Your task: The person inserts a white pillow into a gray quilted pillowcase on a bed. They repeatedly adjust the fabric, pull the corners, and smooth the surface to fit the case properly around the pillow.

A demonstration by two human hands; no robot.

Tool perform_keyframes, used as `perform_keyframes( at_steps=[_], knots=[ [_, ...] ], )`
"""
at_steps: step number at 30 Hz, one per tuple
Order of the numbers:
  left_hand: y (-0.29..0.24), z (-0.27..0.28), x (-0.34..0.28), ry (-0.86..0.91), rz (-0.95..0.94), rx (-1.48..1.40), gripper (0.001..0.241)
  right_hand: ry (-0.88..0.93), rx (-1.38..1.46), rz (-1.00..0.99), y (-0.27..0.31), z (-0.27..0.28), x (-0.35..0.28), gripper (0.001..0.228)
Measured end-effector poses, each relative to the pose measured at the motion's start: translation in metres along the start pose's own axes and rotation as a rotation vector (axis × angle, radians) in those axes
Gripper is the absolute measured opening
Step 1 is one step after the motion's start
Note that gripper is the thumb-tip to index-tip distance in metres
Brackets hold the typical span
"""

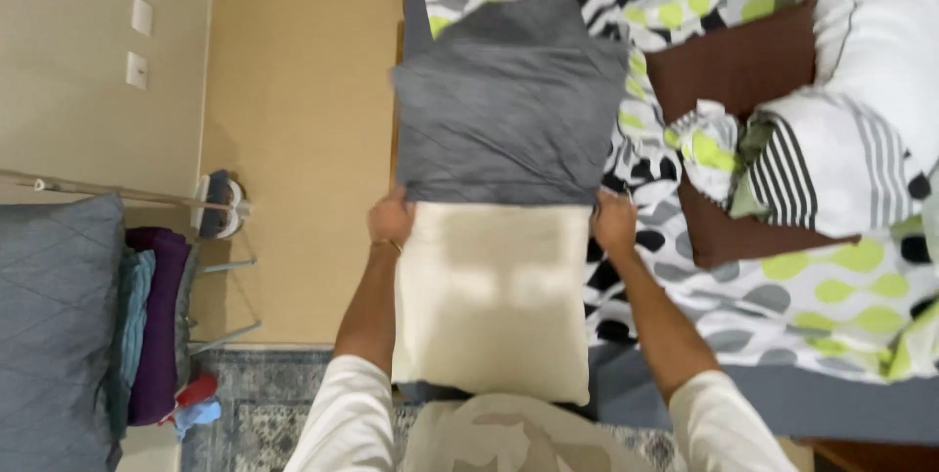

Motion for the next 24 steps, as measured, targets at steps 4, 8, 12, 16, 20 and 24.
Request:
perform_keyframes(
  at_steps=[4, 8, 12, 16, 20, 24],
  knots=[
    [-0.025, -0.005, 0.000, 0.022, -0.010, -0.113, 0.048, -0.082, 0.409, 0.086, 0.045, -0.020, -0.016, 0.031],
    [-0.004, -0.050, 0.015, 0.065, -0.058, 0.080, 0.043, 0.118, -0.030, -0.085, -0.014, -0.040, -0.024, 0.023],
    [-0.042, -0.029, -0.015, 0.077, 0.069, -0.148, 0.044, -0.189, 0.352, 0.131, 0.091, -0.024, -0.019, 0.017],
    [0.032, -0.090, -0.011, 0.093, 0.229, -0.323, 0.053, -0.027, 0.092, 0.201, 0.047, -0.008, -0.027, 0.021],
    [0.013, -0.049, -0.050, 0.259, 0.279, -0.495, 0.065, -0.160, 0.574, -0.143, 0.053, 0.027, -0.023, 0.020],
    [-0.009, -0.060, -0.017, 0.255, 0.328, -0.787, 0.069, -0.311, 1.061, -0.618, 0.087, 0.036, 0.008, 0.027]
  ],
)
Point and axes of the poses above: each hand's wrist, its own x-axis towards the middle knuckle, its own z-axis out of the back of the hand, y = z × x, the point moved 3 cm from there along x, towards the middle knuckle, and after that the axes turned 4 degrees about z, right-handed, at the moved point
